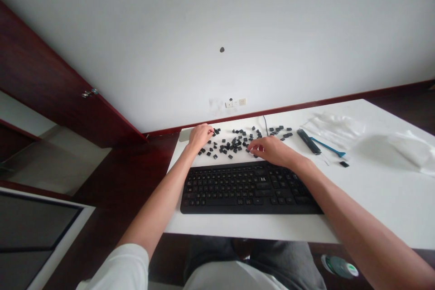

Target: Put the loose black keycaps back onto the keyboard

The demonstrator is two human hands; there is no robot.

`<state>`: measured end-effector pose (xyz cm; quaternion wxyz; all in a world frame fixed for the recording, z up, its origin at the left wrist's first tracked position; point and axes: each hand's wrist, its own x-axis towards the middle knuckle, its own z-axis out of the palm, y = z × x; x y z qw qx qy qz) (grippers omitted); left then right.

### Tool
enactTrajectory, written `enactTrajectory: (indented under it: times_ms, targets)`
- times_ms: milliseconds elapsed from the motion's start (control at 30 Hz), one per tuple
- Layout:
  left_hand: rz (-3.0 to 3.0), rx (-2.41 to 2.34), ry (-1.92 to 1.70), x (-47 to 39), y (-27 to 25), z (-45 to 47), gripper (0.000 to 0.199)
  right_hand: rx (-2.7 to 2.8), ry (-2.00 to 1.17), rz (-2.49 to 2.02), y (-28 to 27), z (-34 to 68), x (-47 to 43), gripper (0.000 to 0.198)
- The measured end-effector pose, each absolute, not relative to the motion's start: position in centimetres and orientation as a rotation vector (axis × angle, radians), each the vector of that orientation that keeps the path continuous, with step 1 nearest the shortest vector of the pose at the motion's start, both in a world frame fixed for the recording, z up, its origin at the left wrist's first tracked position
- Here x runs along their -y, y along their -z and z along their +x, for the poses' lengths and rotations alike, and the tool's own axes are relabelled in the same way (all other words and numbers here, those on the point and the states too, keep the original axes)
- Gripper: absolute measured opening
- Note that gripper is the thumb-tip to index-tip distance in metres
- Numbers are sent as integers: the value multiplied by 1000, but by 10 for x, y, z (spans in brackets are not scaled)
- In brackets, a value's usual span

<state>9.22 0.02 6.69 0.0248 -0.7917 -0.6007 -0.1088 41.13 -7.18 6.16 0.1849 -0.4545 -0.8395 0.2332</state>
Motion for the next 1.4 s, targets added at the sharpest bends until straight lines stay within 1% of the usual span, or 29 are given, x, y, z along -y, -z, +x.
enactTrajectory:
  times_ms: [200,267,333,433,533,700,767,867,967,1033,1200,1400]
  targets:
    - [-2483,1878,324,-2,-61,96,14,2355,-656,-1279,-63,411,72,24]
    - [-2492,1878,394,0,-62,99,20,2350,-654,-1283,-63,411,72,23]
    - [-2509,1904,438,2,-64,104,33,2352,-651,-1280,-63,410,72,24]
    - [-2571,1947,383,6,-65,112,43,2371,-632,-1270,-62,409,72,23]
    - [-2607,1959,329,11,-65,120,40,2384,-632,-1268,-61,409,72,23]
    - [-2660,1920,295,16,-66,126,20,2394,-644,-1273,-61,409,72,24]
    - [-2703,1889,283,15,-67,124,16,2384,-649,-1264,-62,409,72,24]
    - [-2743,1834,313,10,-67,118,25,2357,-660,-1252,-64,408,73,24]
    - [-2651,1851,378,3,-69,107,32,2354,-653,-1259,-65,408,74,24]
    - [-2544,1891,376,-2,-70,99,31,2361,-648,-1262,-64,408,74,24]
    - [-2430,1978,264,-5,-63,89,20,2357,-651,-1258,-59,409,71,25]
    - [-2425,1971,258,-3,-52,92,24,2372,-660,-1257,-58,408,71,26]
